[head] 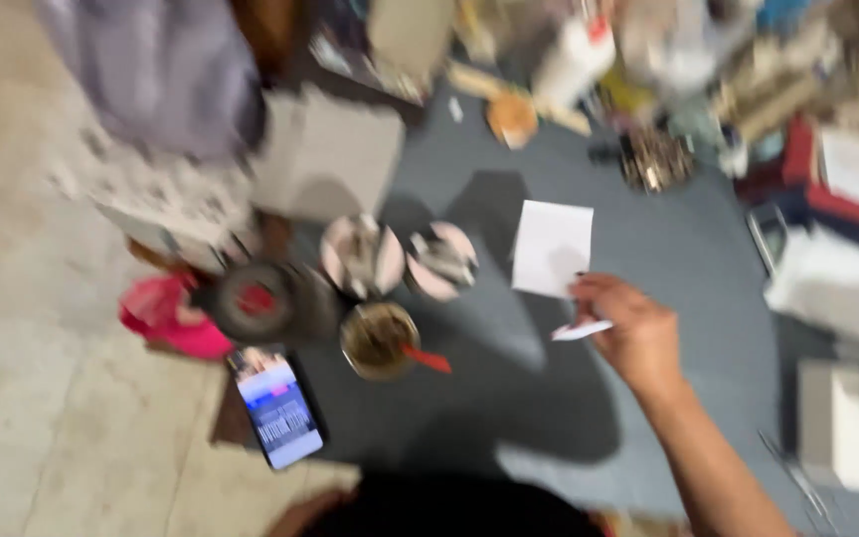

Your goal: Writing notes or a list on a small piece of paper at a workstation.

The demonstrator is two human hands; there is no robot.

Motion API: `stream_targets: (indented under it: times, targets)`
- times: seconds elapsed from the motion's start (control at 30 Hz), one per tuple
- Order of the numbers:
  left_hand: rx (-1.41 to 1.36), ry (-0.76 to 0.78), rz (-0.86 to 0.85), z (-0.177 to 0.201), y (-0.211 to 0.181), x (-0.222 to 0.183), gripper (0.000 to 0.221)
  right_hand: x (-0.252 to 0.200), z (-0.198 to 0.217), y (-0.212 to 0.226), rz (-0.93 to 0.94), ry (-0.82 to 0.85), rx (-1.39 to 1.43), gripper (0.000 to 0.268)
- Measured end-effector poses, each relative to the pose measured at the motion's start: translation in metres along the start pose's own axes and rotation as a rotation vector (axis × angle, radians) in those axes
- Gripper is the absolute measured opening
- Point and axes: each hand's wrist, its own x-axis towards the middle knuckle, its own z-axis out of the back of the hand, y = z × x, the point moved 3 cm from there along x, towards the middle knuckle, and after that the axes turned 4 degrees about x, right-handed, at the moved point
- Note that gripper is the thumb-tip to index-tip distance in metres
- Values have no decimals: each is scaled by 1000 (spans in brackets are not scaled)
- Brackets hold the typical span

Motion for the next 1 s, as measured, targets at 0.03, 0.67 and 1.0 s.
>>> stream_targets:
  times: [0.03, 0.67, 1.0]
  targets:
    - [-35, 33, 23, 0, -25, 52, 48, -38, 2, 0, 156, 128, -111, 28]
    - [1013, -6, -566, -277, -25, 388, 66, -260, 67, -138, 170, 492, -261, 20]
    - [1011, -419, -666, -303, -5, 417, 63, -117, 27, -183, -492, 236, 440, 43]
